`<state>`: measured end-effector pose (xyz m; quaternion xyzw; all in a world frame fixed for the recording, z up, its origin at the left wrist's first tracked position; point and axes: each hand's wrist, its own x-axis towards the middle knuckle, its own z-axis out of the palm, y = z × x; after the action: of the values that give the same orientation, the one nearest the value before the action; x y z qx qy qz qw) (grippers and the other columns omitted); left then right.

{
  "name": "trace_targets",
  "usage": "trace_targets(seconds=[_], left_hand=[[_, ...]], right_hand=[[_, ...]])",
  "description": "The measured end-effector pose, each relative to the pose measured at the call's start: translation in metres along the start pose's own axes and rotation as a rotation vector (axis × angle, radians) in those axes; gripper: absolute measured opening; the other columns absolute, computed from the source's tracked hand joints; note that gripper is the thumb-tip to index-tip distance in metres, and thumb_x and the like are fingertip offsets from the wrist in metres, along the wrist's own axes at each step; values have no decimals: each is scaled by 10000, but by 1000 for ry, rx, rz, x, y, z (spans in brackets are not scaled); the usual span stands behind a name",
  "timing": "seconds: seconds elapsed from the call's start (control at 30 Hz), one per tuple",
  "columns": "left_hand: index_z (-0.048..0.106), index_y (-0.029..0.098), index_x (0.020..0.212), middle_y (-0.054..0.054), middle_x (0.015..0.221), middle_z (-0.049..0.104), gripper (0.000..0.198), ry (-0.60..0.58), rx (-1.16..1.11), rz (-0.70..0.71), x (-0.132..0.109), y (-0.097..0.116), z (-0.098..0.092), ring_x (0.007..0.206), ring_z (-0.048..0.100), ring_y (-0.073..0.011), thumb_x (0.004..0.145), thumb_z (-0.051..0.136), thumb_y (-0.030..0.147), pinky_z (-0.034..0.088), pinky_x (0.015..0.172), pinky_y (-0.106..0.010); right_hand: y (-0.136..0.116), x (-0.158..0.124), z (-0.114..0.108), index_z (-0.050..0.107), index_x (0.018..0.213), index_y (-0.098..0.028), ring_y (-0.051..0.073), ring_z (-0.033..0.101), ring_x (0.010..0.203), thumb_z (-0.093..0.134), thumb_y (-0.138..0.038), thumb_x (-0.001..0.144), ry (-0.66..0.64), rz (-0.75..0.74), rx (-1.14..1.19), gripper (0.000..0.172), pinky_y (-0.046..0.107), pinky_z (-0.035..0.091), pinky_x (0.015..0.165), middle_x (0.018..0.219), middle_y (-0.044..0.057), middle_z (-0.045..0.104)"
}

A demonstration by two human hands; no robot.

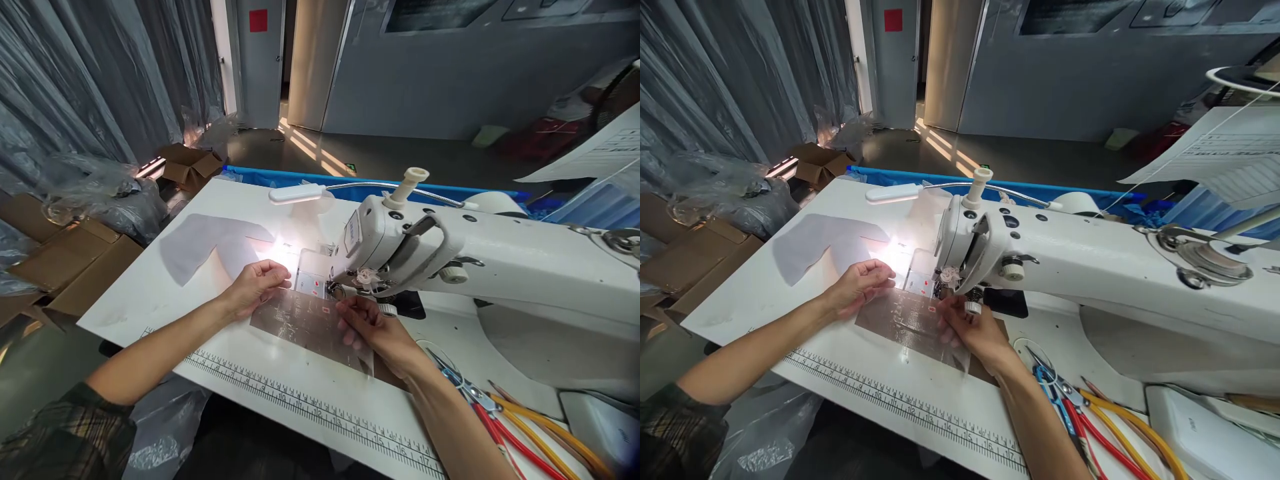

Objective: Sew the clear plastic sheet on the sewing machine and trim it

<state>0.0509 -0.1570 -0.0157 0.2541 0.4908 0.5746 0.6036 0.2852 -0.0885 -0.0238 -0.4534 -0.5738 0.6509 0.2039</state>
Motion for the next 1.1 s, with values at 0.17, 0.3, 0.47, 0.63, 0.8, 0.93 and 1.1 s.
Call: trace_targets(seconds=[0.17, 0.3, 0.47, 0.63, 0.8, 0.93, 1.1], left_hand=[[564, 115, 770, -127, 1100, 674, 211, -58, -288, -13, -2, -4, 4, 1042, 669, -209, 757, 771, 149, 517, 989, -349], [500, 130, 739, -148, 1156, 661, 207, -115, -379, -1, -1, -6, 6, 1091, 664, -248, 803, 694, 98, 507, 1032, -408], [521, 118, 806, -155, 1097, 677, 133, -55, -291, 7, 3, -9, 4, 1014, 696, -226, 865, 640, 111, 505, 1043, -419], [507, 125, 830, -171, 1046, 699, 207, -99, 12, -86, -18, -9, 5, 945, 718, -233, 858, 695, 208, 572, 902, -381], [471, 166, 906, -116, 943, 720, 197, -238, 611, -9, -22, -1, 7, 747, 716, -206, 896, 622, 292, 573, 658, -341], [553, 146, 1002, -111, 985, 690, 113, -54, 1282, 736, 4, -2, 6, 837, 652, -212, 890, 548, 155, 523, 743, -370], [638, 176, 1137, -143, 1132, 638, 313, -466, 1498, 995, 4, -17, 5, 965, 592, -266, 908, 594, 385, 471, 846, -422]], right_hand=[[-5, -2, -3, 635, 768, -170, 127, 609, 562, 837, -676, 478, 66, 46, 143, 617, 226, 491, 471, 679, 27, 646], [-5, 2, -1, 640, 735, -176, 162, 650, 645, 879, -615, 434, 115, 64, 190, 584, 251, 546, 537, 718, 45, 670], [6, 9, 0, 617, 768, -187, 154, 614, 517, 816, -631, 541, 204, -2, 30, 537, 268, 528, 476, 608, 9, 632], [-6, -14, -16, 617, 838, -192, 131, 605, 499, 695, -632, 694, -197, 89, -301, 469, 218, 448, 412, 636, 6, 648], [-22, -20, -30, 634, 869, -189, 145, 617, 609, 595, -513, 801, -332, -20, -548, 334, 238, 454, 518, 740, 28, 663], [-14, 3, -25, 580, 684, -188, 183, 599, 671, 535, -426, 846, 177, -158, -855, 292, 260, 389, 566, 680, 57, 638], [-7, 3, -28, 609, 747, -201, 161, 535, 574, 570, -480, 823, 174, -227, -871, 292, 266, 325, 531, 644, 30, 631]])
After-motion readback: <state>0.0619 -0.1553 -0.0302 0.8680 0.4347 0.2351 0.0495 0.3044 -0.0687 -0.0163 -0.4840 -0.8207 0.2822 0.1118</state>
